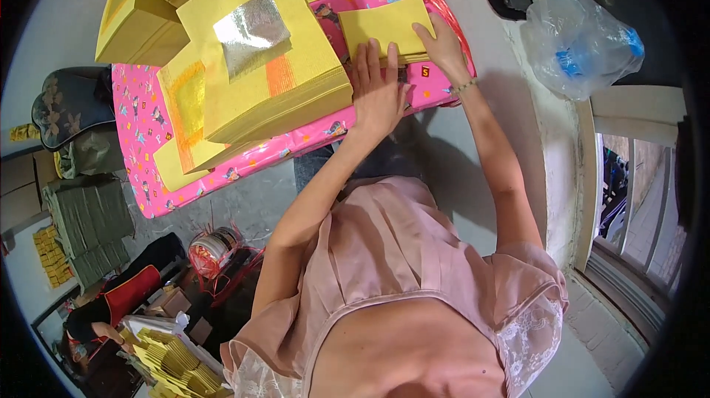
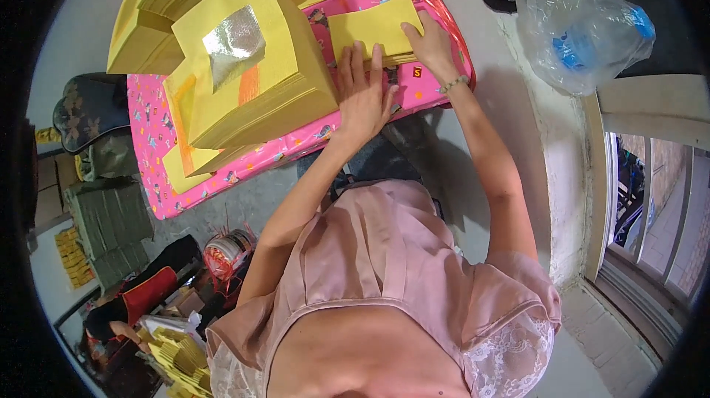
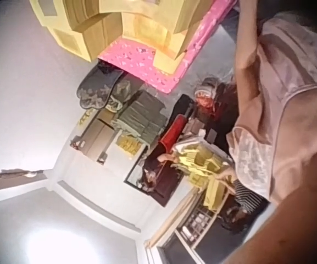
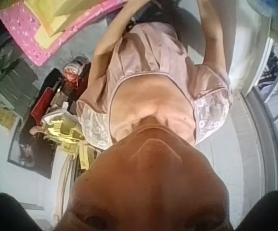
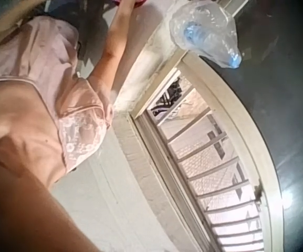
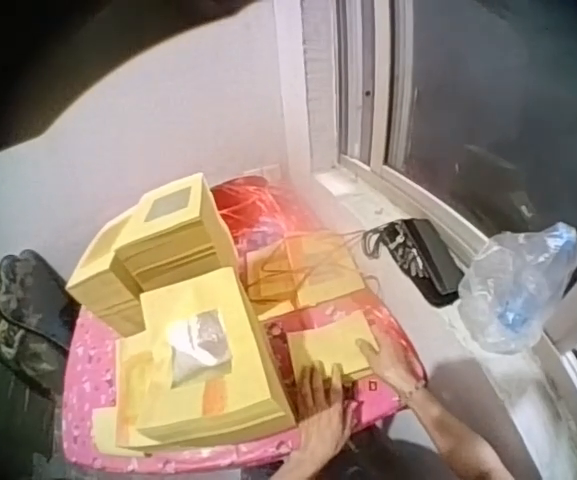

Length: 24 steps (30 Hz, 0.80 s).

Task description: Sorting and counting sheets of yellow joss paper in a workshop.

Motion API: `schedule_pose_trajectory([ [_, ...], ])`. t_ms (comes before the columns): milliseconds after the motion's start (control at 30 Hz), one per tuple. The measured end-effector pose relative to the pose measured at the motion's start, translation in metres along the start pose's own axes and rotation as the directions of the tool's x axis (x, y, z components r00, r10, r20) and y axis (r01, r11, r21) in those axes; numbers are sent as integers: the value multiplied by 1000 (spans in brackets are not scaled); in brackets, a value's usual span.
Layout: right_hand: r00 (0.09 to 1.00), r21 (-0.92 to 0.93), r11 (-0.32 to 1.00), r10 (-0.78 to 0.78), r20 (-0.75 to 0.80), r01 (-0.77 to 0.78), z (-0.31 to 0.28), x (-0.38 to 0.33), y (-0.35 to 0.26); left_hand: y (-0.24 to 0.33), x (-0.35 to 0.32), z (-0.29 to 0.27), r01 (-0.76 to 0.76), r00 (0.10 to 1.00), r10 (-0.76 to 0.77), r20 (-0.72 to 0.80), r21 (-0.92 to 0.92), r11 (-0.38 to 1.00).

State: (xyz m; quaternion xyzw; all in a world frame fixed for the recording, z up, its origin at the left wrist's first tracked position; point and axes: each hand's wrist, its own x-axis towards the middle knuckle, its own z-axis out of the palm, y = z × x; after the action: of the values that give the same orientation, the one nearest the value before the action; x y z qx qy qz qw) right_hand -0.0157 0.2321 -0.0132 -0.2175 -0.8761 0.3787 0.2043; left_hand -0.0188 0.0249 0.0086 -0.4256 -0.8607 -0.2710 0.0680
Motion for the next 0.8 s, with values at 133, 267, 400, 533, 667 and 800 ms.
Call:
schedule_pose_trajectory([
  [133,999,-40,999,32,3,-32,0,0,-3,-2,-3,9,14,1000,-14,-8,10,1000],
  [267,995,102,990,87,54,-93,-6,-4,-10,-5,-2,11,3,1000,-3,-3,20,1000],
  [400,977,102,975,184,108,-195,-11,-4,-18,-7,-2,13,-4,1000,4,20,24,1000],
  [533,972,134,966,207,114,-222,-13,-6,-25,-5,-1,15,6,999,-10,50,88,996],
  [667,1000,-177,984,-21,-11,19,-19,-8,-22,-4,-3,16,13,998,-22,64,138,990],
  [800,948,-404,888,-291,-128,218,-30,-18,-51,-6,-4,15,16,998,-26,60,160,987],
])
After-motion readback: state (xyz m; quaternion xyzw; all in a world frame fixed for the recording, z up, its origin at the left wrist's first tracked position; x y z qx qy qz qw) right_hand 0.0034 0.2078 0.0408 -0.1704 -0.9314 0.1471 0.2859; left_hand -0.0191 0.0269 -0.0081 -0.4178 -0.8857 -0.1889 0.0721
